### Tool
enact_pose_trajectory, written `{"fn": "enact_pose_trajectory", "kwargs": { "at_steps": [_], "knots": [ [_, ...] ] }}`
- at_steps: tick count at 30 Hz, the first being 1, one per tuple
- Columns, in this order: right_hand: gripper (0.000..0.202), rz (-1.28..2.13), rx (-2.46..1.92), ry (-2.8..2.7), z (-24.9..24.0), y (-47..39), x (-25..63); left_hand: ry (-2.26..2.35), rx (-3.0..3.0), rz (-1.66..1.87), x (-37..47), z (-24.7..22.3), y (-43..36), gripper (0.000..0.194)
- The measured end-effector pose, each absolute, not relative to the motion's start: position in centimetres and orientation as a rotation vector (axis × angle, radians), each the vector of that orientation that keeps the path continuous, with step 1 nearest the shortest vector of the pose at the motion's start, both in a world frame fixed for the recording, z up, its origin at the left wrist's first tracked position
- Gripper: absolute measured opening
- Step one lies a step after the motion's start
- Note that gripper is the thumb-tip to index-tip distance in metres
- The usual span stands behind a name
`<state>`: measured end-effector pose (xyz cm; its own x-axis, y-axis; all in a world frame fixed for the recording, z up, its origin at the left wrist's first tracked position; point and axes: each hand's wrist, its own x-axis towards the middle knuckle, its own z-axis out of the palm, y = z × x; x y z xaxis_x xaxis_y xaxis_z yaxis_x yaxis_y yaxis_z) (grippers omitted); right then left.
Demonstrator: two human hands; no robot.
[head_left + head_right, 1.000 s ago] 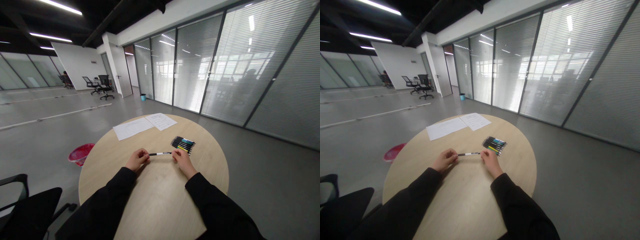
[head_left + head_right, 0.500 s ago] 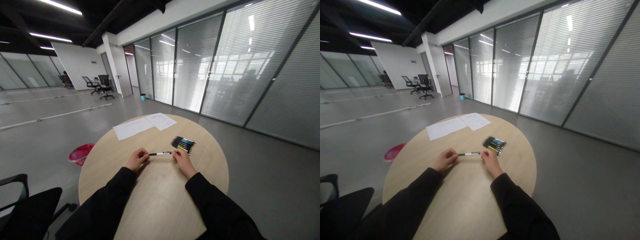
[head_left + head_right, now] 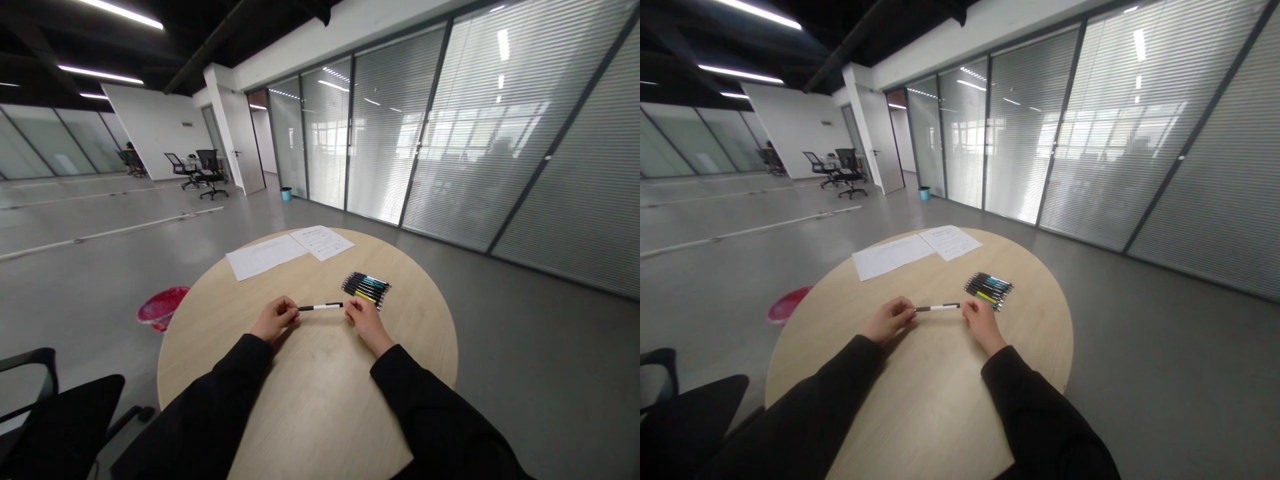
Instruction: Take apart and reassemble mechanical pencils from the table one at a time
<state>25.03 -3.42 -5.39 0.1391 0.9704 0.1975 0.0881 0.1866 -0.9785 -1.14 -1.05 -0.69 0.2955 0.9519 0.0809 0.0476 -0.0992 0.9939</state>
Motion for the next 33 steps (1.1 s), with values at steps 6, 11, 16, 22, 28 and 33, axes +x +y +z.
{"fn": "enact_pose_trajectory", "kwargs": {
  "at_steps": [6,11,16,22,28,33],
  "knots": [
    [0.030,0.974,-1.169,-1.187,-4.8,-3.6,24.9,1.006,1.450,1.012,-1.1,-0.4,-1.2,0.041],
    [0.029,0.999,-1.164,-1.156,-4.5,-3.8,24.8,0.993,1.439,1.021,-1.0,-0.5,-1.2,0.040],
    [0.030,1.007,-1.150,-1.160,-4.2,-3.9,24.8,0.997,1.465,1.019,-1.1,-0.5,-1.1,0.040],
    [0.025,1.000,-1.159,-1.171,-4.3,-3.8,24.9,0.982,1.460,1.020,-1.2,-0.8,-1.0,0.040],
    [0.028,0.977,-1.149,-1.201,-4.7,-3.7,24.9,0.988,1.465,1.020,-1.2,-0.7,-1.0,0.040],
    [0.028,0.968,-1.164,-1.208,-4.7,-3.7,24.9,0.981,1.435,1.030,-1.2,-0.7,-1.1,0.040]
  ]
}}
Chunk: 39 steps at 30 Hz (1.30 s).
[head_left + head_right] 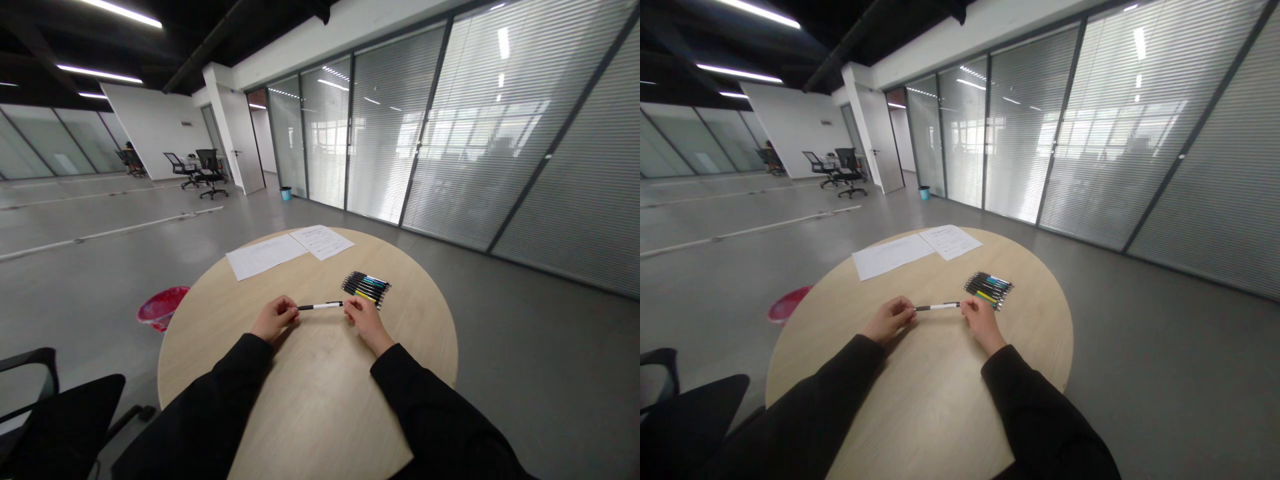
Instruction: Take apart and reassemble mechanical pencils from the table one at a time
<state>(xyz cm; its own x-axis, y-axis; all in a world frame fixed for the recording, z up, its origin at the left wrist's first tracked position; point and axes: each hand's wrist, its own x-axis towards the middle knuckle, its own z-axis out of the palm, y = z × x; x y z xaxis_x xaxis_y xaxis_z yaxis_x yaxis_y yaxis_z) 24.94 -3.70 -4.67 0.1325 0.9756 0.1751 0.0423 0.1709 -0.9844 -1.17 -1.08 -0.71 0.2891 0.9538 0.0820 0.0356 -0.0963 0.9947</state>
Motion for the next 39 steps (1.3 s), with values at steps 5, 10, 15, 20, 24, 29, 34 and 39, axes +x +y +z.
{"fn": "enact_pose_trajectory", "kwargs": {
  "at_steps": [5,10,15,20,24,29,34,39],
  "knots": [
    [0.025,0.960,-1.167,-1.218,-4.51,-3.84,24.94,0.981,1.435,1.026,-1.20,-0.69,-1.13,0.039],
    [0.025,0.957,-1.164,-1.221,-4.50,-3.86,24.88,0.972,1.425,1.026,-1.21,-0.68,-1.15,0.040],
    [0.025,0.962,-1.165,-1.218,-4.65,-3.83,24.83,0.970,1.435,1.024,-1.24,-0.89,-0.96,0.040],
    [0.026,0.949,-1.167,-1.232,-4.75,-3.73,24.92,0.974,1.430,1.027,-1.20,-0.90,-0.90,0.039],
    [0.027,0.952,-1.174,-1.236,-4.74,-3.68,24.96,0.984,1.435,1.014,-1.18,-0.69,-1.00,0.038],
    [0.026,0.925,-1.163,-1.252,-4.72,-3.76,24.91,0.978,1.437,1.023,-1.19,-0.86,-0.93,0.038],
    [0.026,0.908,-1.171,-1.256,-4.79,-3.78,24.91,0.974,1.439,1.021,-1.31,-1.14,-0.79,0.039],
    [0.026,0.915,-1.178,-1.257,-5.09,-3.62,24.94,0.976,1.433,1.017,-1.36,-1.14,-0.75,0.040]
  ]
}}
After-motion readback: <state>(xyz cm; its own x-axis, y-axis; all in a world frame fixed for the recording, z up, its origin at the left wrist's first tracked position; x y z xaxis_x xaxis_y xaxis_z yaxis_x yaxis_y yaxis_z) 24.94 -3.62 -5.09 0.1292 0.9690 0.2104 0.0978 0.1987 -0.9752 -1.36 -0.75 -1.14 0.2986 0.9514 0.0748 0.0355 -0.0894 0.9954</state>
